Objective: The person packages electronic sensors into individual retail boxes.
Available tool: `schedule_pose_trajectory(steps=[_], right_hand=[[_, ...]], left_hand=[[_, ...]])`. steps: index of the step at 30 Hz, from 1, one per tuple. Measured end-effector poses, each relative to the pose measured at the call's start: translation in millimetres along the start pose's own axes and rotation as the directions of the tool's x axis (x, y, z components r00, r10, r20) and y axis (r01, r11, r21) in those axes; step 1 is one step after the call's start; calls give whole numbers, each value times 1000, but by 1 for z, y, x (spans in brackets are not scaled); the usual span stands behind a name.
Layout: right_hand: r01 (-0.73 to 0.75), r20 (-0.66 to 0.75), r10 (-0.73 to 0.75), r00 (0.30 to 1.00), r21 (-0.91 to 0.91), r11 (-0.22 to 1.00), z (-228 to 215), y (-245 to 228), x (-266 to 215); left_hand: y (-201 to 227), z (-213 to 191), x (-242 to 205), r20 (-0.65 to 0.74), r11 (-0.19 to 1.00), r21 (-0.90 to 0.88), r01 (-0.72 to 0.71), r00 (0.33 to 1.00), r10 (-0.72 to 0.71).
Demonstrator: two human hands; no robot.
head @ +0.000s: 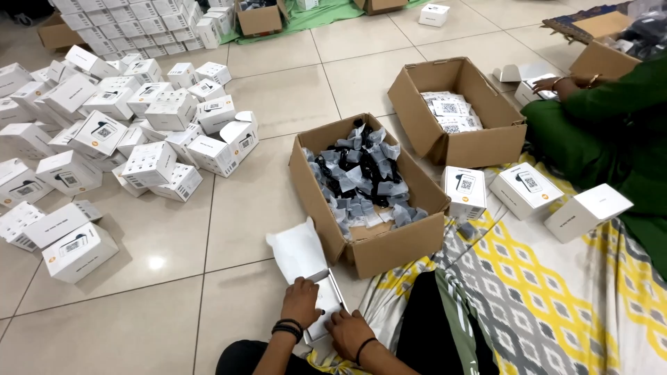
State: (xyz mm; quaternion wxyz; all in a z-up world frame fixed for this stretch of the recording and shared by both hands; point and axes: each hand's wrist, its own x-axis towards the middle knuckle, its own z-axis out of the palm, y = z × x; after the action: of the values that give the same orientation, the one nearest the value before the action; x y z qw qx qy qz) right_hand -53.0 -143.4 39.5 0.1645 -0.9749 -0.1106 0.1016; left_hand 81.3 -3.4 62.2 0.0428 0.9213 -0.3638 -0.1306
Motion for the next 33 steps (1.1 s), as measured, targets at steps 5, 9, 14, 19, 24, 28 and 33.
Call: schedule_pose_trajectory(steps=[5,9,14,19,24,28,33], right_hand=[[18,118,-12,993,-51,999,10,8,2],[41,200,-35,979,-23,999,15,16,7],[40,157,-36,987,-24,999,9,5,0],[40,90,-37,995,-28,999,2,1,-3],[4,-19,-3,1000,48,999,-9,-2,-3],[-63,97,65,993,-19,998,-25,-17,-3],[-63,92,58,994,46,997,-4,-8,4]], left_hand=[[17,0,-4,-79,994,87,64,995,-57],[22,-5,-9,-48,992,73,101,994,-98],[21,17,-6,-121,986,158,51,992,-32],[25,3,-10,-154,984,170,47,988,-21],[27,-24,-23,-185,999,46,28,983,-19],[22,-50,-35,-258,999,-23,27,966,-32],[12,-89,-49,-491,968,-249,22,859,-146]])
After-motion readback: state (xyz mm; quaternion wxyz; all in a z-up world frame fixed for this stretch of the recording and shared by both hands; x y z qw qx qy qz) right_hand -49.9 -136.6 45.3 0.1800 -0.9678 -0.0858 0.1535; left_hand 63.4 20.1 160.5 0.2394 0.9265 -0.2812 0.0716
